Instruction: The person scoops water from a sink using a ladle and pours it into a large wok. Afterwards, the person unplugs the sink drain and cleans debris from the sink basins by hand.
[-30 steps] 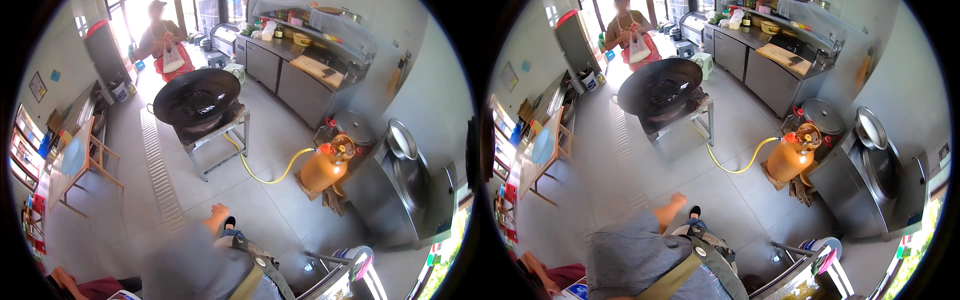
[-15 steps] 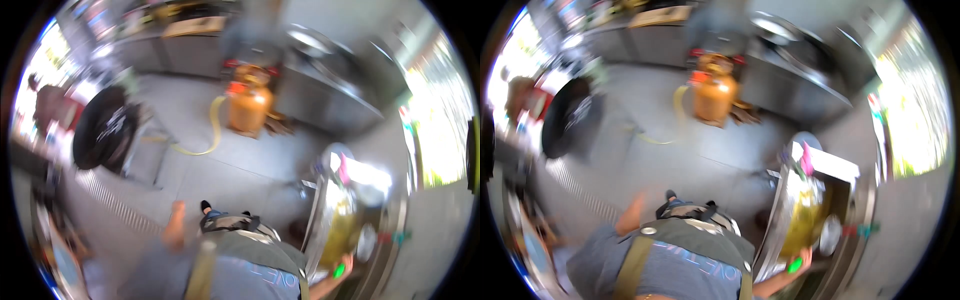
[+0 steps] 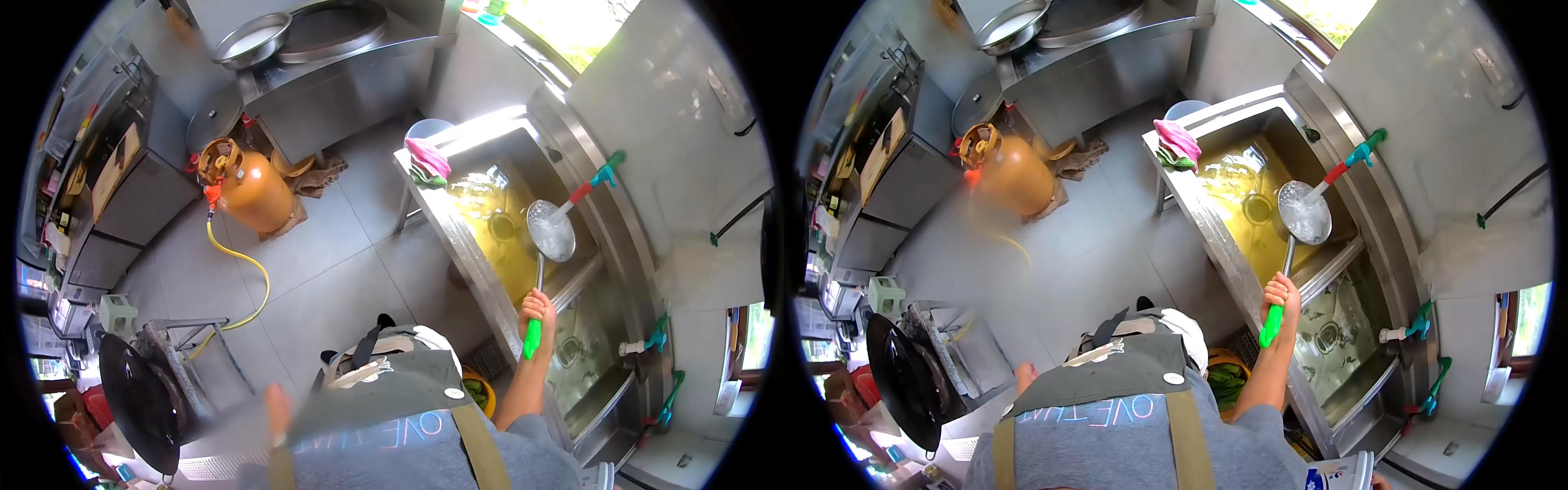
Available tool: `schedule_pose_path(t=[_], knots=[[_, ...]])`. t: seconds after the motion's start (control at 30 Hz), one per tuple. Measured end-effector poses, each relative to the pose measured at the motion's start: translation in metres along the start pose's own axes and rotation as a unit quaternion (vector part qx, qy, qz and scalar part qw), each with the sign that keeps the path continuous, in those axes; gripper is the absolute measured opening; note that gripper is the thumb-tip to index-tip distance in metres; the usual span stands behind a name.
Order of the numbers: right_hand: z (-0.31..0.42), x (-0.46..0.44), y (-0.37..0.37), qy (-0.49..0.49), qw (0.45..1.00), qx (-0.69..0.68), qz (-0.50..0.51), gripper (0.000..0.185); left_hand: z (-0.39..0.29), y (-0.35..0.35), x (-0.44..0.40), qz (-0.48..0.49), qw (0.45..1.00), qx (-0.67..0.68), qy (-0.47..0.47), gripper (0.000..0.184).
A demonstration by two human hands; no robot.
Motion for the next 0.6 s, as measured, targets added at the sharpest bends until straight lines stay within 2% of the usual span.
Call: schedule_pose_path(t=[0.07, 0.13, 0.17, 0.2, 0.3, 0.33, 0.47, 0.6], knots=[[-0.003, 0.003, -0.001, 0.007, 1.000, 0.004, -0.019, 0.029, 0.032, -0.012, -0.020, -0.021, 0.998, 0.040, 0.034, 0.010], [-0.006, 0.006, 0.001, -0.006, 1.000, 0.010, -0.009, 0.027, 0.035, -0.012, -0.027, -0.075, 0.968, 0.098, 0.218, 0.009], [-0.008, 0.007, 0.002, -0.013, 1.000, 0.014, -0.005, 0.026, 0.009, -0.017, -0.039, -0.120, 0.909, 0.135, 0.375, 0.009], [-0.011, 0.009, 0.003, -0.021, 1.000, 0.020, -0.001, 0.025, -0.027, -0.018, -0.042, -0.161, 0.822, 0.170, 0.519, 0.009], [-0.022, 0.023, -0.002, -0.010, 0.999, 0.045, -0.013, 0.026, -0.058, -0.014, -0.042, -0.132, 0.839, 0.152, 0.506, 0.008], [-0.028, 0.028, -0.006, -0.018, 0.999, 0.046, -0.011, 0.026, -0.049, -0.015, -0.041, -0.126, 0.843, 0.151, 0.501, 0.008], [-0.044, 0.040, -0.011, 0.051, 0.982, 0.161, -0.078, 0.024, -0.026, -0.022, -0.035, -0.122, 0.855, 0.156, 0.479, 0.009], [-0.070, 0.053, -0.026, 0.083, 0.956, 0.274, -0.058, 0.019, 0.016, -0.032, -0.030, -0.106, 0.839, 0.167, 0.507, 0.010]])
Point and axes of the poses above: each hand's wrist, its own x-axis away from the middle knuckle, its own y-axis out of the back of the hand, z = x × y, the point moved 3 cm from there along -x, towards the middle knuckle, and after that the axes turned 11 degrees about -z, right-handed, at the moved point
